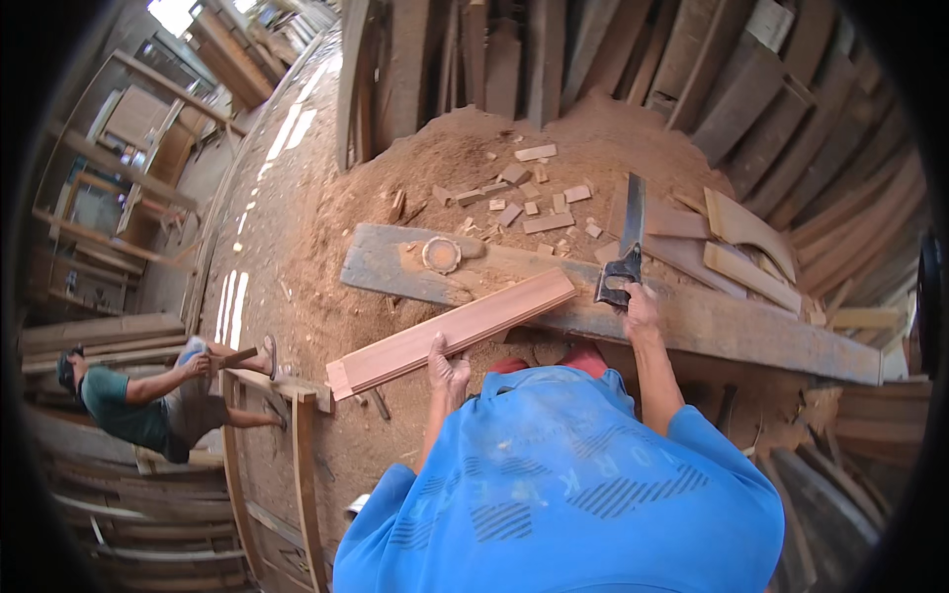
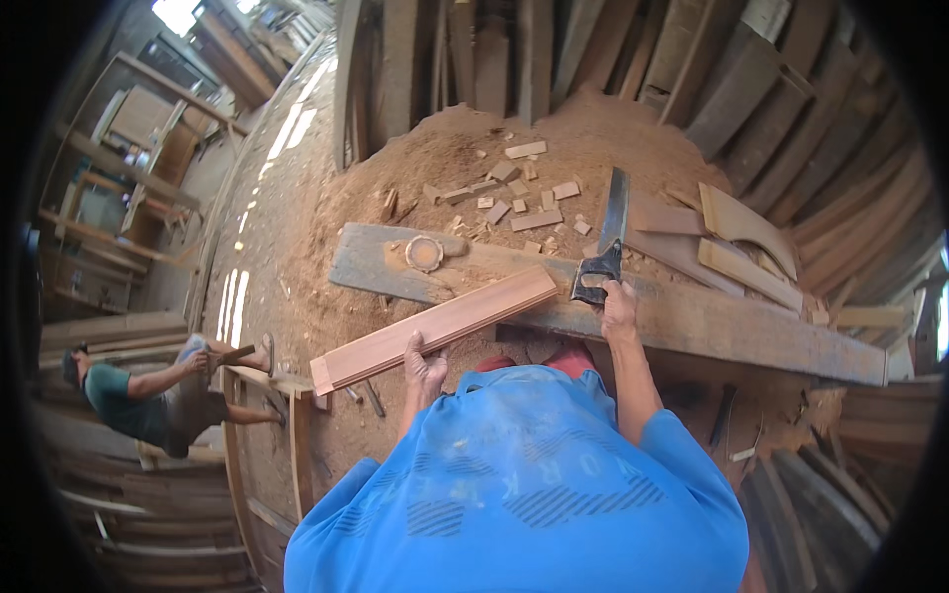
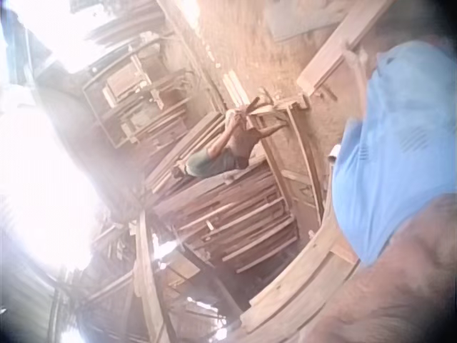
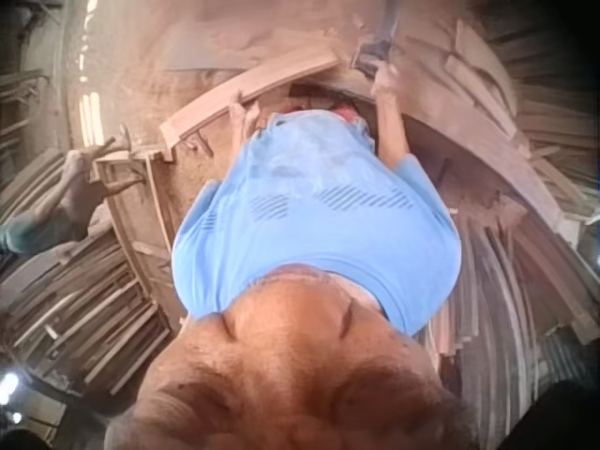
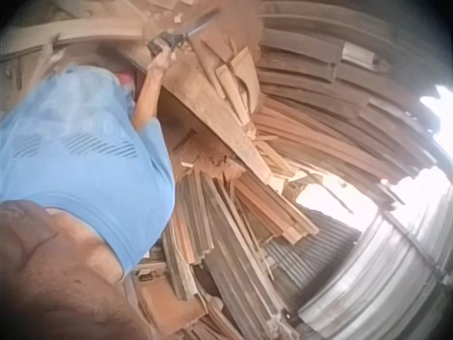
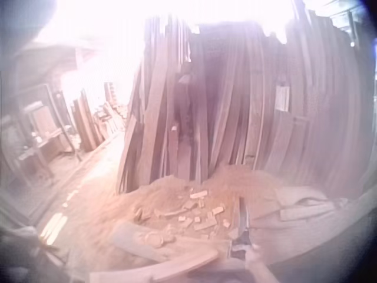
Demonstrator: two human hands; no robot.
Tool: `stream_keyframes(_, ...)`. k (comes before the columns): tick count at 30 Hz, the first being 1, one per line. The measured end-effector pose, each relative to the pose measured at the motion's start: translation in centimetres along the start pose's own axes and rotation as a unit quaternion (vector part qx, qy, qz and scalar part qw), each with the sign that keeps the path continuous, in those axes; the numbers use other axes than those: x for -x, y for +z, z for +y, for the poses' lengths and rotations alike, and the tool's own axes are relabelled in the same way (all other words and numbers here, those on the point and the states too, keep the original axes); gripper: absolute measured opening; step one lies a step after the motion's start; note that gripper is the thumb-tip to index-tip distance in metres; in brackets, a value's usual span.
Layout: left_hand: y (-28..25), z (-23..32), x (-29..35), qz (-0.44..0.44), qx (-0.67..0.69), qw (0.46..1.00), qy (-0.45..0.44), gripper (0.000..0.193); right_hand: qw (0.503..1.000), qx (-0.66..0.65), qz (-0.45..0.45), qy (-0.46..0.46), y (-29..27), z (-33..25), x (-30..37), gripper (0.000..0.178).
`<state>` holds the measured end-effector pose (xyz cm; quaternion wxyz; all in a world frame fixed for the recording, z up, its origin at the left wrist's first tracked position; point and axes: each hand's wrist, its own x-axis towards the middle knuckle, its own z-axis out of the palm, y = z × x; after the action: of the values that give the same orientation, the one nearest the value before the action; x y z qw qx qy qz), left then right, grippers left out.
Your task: The person uses a hand saw to cut a wood piece while holding it in place with their hand and foot. They make several manual cuts on the wood which is positioned on a large wooden beam.
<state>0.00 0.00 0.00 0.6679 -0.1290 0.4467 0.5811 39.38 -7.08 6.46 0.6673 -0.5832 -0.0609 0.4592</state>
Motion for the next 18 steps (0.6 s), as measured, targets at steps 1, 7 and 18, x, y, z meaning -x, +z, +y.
stream_keyframes(1,1.0,-1.2,0.3,0.001,-0.016,1.000,-0.023,0.045,1.000,-0.005,0.021,0.000,-1.1,-0.2,0.6,0.020)
stream_keyframes(7,4.4,-1.1,-1.3,-0.023,-0.140,0.982,-0.125,0.041,0.984,-0.103,0.133,-0.055,-3.3,2.0,9.1,0.010)
stream_keyframes(18,12.2,-14.1,-2.0,-0.093,-0.272,0.924,-0.250,0.040,0.864,-0.219,0.444,-0.087,-12.9,6.8,21.1,0.015)
